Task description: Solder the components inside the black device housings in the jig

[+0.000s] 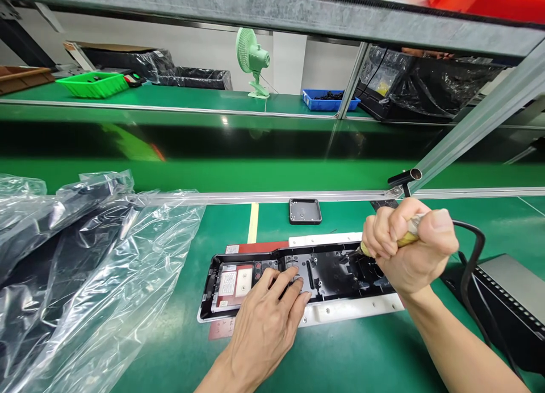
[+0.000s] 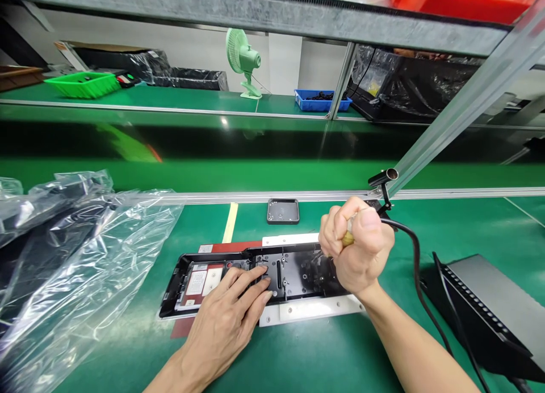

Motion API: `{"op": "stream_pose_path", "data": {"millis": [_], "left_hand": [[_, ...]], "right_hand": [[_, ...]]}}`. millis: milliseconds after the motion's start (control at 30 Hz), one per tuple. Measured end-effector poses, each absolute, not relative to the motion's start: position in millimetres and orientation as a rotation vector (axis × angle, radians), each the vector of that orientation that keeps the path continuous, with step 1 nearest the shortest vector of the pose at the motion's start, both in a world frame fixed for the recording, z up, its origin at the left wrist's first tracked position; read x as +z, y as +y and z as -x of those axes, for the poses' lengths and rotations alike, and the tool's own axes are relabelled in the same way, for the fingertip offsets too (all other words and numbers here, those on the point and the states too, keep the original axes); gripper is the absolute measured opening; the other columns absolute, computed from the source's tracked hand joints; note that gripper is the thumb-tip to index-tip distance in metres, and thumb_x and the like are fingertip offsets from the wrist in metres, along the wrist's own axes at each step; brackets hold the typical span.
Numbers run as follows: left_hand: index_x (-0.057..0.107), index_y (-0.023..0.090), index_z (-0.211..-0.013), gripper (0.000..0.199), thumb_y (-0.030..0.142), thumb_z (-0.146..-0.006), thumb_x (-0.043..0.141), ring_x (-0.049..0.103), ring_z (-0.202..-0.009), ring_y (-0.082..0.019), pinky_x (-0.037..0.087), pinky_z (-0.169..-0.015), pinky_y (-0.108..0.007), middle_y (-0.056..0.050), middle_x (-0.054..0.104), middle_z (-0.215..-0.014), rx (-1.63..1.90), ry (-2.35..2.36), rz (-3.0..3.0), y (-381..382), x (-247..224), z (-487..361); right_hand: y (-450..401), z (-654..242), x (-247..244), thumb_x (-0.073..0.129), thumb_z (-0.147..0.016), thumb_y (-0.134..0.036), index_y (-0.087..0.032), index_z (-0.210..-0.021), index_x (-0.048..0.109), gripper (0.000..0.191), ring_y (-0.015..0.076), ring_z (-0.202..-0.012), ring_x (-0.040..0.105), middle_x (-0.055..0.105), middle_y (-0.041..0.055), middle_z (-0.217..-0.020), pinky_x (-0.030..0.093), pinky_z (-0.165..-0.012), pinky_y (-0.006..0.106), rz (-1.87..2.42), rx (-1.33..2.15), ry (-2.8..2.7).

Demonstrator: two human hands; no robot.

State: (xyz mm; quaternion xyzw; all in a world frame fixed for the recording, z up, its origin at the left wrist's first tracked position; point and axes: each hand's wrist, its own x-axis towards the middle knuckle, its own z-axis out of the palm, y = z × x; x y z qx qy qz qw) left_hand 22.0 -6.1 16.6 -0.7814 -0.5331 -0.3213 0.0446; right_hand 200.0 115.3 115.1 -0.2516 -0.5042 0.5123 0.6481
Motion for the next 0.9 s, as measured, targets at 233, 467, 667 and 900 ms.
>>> {"op": "stream_pose_path", "data": {"millis": [233, 467, 667, 900], "left_hand": [[0.075, 0.012, -0.11, 0.02, 0.016, -0.104, 0.056, 0.064, -0.095, -0.026, 0.062, -0.081, -0.045, -0.01, 0.077, -0.12, -1.013, -1.658, 2.383, -6.9, 13.9, -21.7], [0.075, 0.012, -0.109, 0.021, 0.015, -0.104, 0.055, 0.067, -0.096, -0.027, 0.062, -0.081, -0.046, -0.01, 0.078, -0.117, -1.025, -1.62, 2.387, -6.4, 15.6, -21.9], [0.075, 0.013, -0.109, 0.02, 0.017, -0.104, 0.056, 0.065, -0.094, -0.027, 0.062, -0.08, -0.046, -0.01, 0.077, -0.119, -0.989, -1.646, 2.387, -6.6, 13.8, -22.6], [0.075, 0.012, -0.109, 0.019, 0.017, -0.103, 0.058, 0.064, -0.094, -0.027, 0.063, -0.08, -0.047, -0.01, 0.077, -0.12, -0.999, -1.654, 2.385, -7.0, 10.5, -23.0]], "right_hand": [[116.4, -200.4, 114.5, 0.065, -0.091, -0.05, -0.021, -0.058, 0.05, 0.047, 0.0079, -0.034, 0.028, 0.037, -0.0055, -0.041, 0.027, -0.032, 0.02, 0.556, 1.148, -1.181], [116.3, -201.3, 115.7, 0.063, -0.094, -0.049, -0.021, -0.059, 0.05, 0.046, 0.0085, -0.035, 0.029, 0.037, -0.0056, -0.043, 0.027, -0.033, 0.021, 0.576, 1.143, -1.178], [115.1, -204.0, 115.8, 0.062, -0.095, -0.049, -0.021, -0.061, 0.051, 0.046, 0.0094, -0.036, 0.033, 0.041, -0.0044, -0.045, 0.03, -0.033, 0.023, 0.588, 1.144, -1.199], [117.5, -206.1, 118.4, 0.062, -0.095, -0.045, -0.021, -0.061, 0.054, 0.043, 0.01, -0.036, 0.036, 0.043, -0.0038, -0.045, 0.033, -0.033, 0.024, 0.58, 1.164, -1.225]]}}
